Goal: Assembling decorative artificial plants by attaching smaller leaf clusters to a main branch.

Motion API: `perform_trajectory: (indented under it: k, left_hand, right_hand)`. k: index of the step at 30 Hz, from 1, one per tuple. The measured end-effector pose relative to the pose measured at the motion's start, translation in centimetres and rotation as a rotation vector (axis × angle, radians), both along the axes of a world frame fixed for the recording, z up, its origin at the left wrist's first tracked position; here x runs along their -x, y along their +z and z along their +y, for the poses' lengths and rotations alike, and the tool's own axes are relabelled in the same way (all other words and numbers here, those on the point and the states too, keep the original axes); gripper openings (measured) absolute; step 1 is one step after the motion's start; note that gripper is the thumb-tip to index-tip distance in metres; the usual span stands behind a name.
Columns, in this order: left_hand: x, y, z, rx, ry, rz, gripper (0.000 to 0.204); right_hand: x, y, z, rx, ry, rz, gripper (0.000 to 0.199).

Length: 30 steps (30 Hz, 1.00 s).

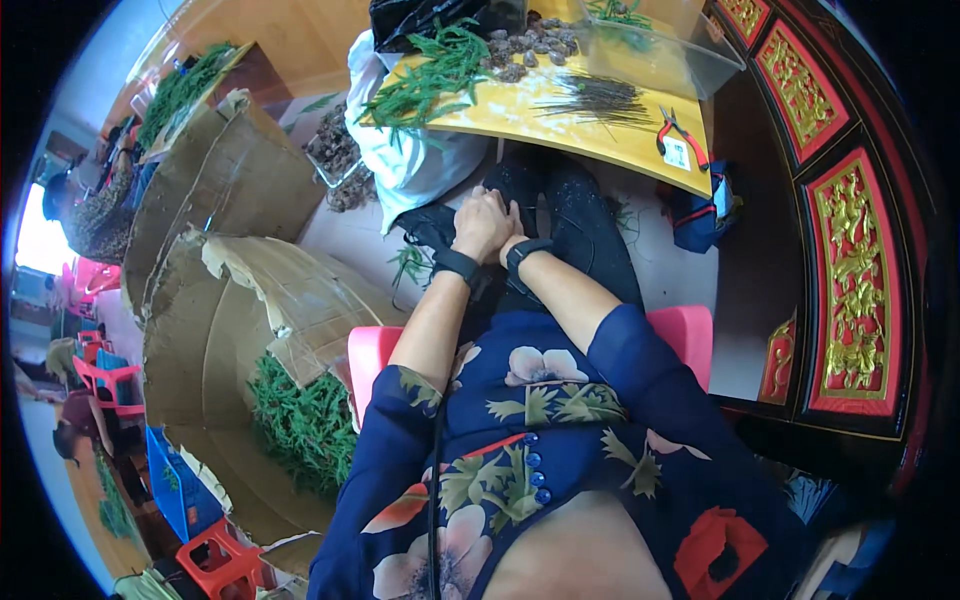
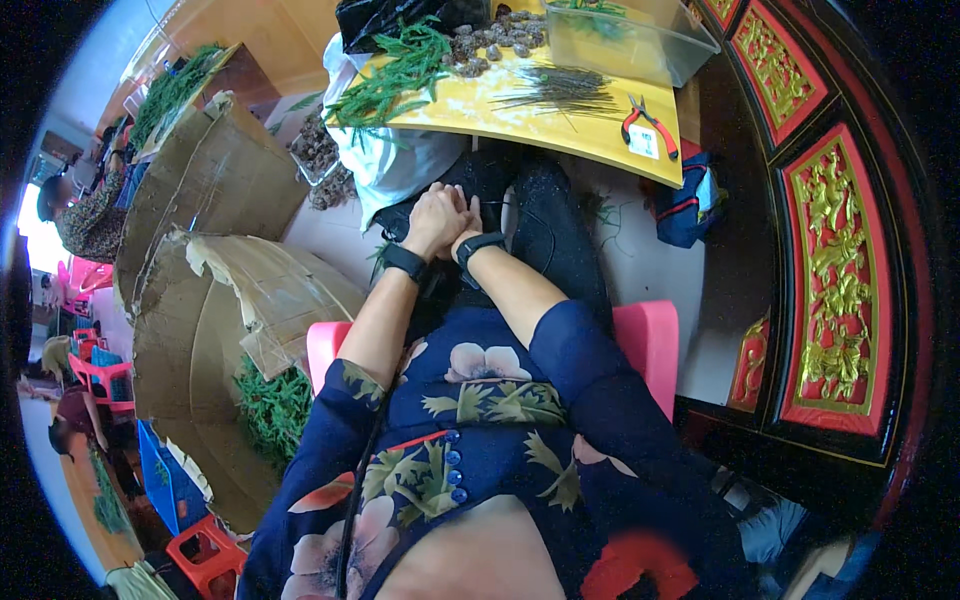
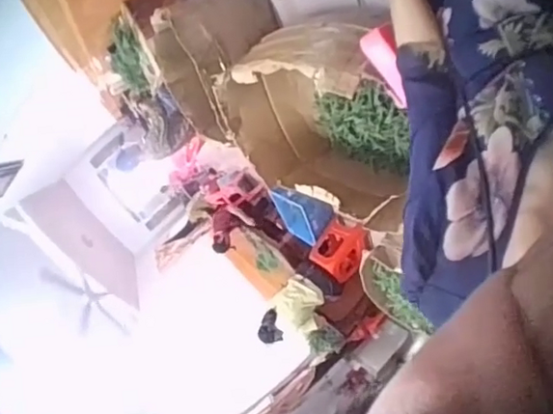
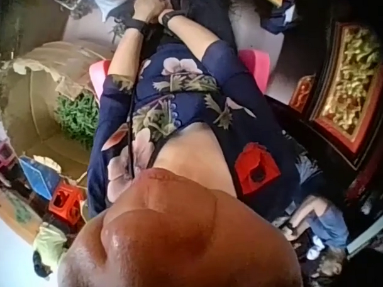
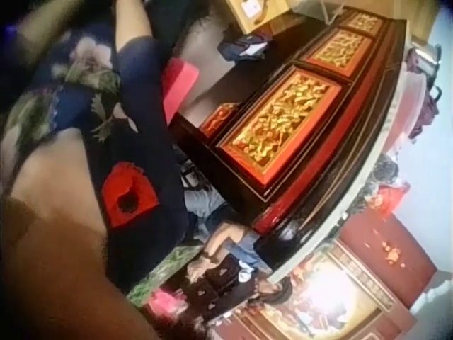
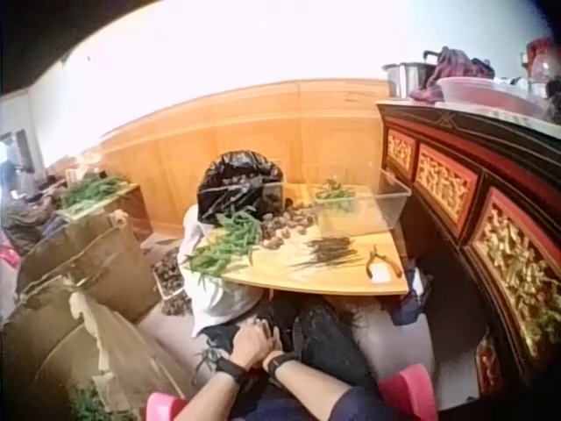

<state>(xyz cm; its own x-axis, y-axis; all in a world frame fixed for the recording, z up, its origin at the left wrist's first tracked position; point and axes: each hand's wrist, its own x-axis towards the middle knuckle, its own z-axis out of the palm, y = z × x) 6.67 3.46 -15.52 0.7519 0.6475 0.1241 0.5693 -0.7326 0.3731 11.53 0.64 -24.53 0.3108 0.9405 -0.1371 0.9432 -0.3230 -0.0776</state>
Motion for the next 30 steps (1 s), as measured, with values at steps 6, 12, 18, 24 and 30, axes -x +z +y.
perform_trajectory:
  k: [6, 12, 18, 24, 30]
  left_hand:
    - [0.2, -1.2, 0.1, -0.008, 0.029, -0.07, 0.029]
    - [0.1, -0.8, 0.0, -0.011, -0.05, -0.052, 0.025]
    - [0.5, -1.6, 0.4, -0.026, -0.022, -0.072, 0.022]
    - [0.6, -0.5, -0.2, 0.064, -0.024, 0.014, 0.019]
    - [0.7, -0.3, 0.3, 0.096, -0.091, -0.002, 0.019]
  right_hand:
    - [0.1, 1.0, -0.2, 0.066, 0.027, -0.025, 0.088]
    - [-0.2, 0.7, -0.4, 0.049, 0.002, -0.004, 0.091]
    - [-0.4, 0.9, -0.1, 0.175, 0.094, -0.033, 0.09]
    - [-1.1, -2.5, 1.0, 0.106, 0.051, -0.094, 0.084]
    - [-1.2, -2.3, 0.2, 0.201, 0.126, -0.017, 0.069]
